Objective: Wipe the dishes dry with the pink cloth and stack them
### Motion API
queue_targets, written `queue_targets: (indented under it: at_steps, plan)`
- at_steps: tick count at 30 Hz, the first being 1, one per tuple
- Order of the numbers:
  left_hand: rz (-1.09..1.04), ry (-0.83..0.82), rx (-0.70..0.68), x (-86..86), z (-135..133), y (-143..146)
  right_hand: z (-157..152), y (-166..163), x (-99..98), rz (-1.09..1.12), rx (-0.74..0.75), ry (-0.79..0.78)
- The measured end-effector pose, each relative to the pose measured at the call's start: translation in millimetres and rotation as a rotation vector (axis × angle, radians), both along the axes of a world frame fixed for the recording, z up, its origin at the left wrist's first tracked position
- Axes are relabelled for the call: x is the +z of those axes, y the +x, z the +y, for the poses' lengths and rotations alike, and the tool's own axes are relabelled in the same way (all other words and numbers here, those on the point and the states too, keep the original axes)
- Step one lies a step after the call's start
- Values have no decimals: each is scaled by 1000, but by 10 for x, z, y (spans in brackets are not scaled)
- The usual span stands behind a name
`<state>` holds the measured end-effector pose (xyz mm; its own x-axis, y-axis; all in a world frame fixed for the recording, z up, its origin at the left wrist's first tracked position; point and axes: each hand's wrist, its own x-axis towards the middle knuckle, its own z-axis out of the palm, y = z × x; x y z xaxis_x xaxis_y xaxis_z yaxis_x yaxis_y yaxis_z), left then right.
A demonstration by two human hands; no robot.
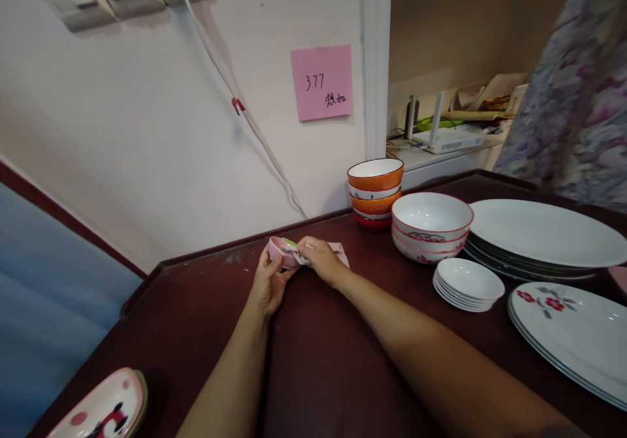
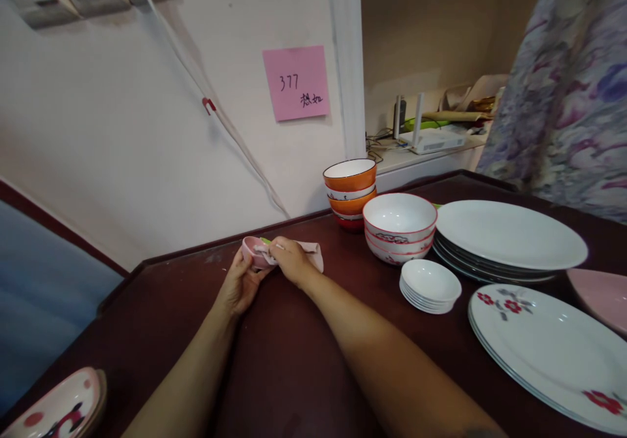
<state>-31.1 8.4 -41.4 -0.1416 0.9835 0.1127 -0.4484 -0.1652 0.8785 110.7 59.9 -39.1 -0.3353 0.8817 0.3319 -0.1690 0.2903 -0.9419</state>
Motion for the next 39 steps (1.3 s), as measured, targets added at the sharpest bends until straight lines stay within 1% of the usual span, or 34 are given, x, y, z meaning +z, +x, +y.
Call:
queue_targets:
  at_steps: [4, 6, 9, 12, 14, 19, 21, 23, 26, 30, 32, 34, 36, 38, 39]
  plan:
    - [-3, 1, 31, 15, 9, -3, -45, -13, 52, 98, -23, -30]
    - [-3, -5, 57, 24, 8, 6, -90, -30, 104, 164, -47, -6]
    - [-9, -7, 113, 19, 13, 24, -141, -59, 142, 189, -18, 42]
    - [-5, -10, 148, -13, 29, 29, -146, -69, 100, 39, -19, 104]
    - [2, -11, 141, -37, 41, 23, -126, -56, 52, -78, -33, 158]
    - [-11, -32, 72, -35, 47, 0, -71, -4, -12, -400, -16, 445]
    - [-54, -43, 64, -12, 45, -4, -58, 1, -22, -492, -29, 502]
    - [-114, -43, 63, 13, 45, -6, -51, -6, -36, -502, -39, 518]
    - [-198, -46, 54, 43, 48, -14, -62, -26, -52, -431, -33, 564]
    - [-309, -125, 96, 78, 42, -35, -138, -52, -29, -401, -17, 745]
    - [-339, -152, 84, 90, 37, -44, -183, -58, -12, -416, -15, 817]
    - [-345, -163, 66, 94, 35, -50, -215, -59, -4, -400, -12, 823]
    - [-349, -156, 66, 88, 35, -53, -226, -62, -2, -340, -1, 770]
    - [-351, -133, 50, 77, 37, -55, -213, -72, 4, -220, 8, 641]
    - [-349, -117, 34, 72, 38, -55, -197, -79, 11, -146, 6, 535]
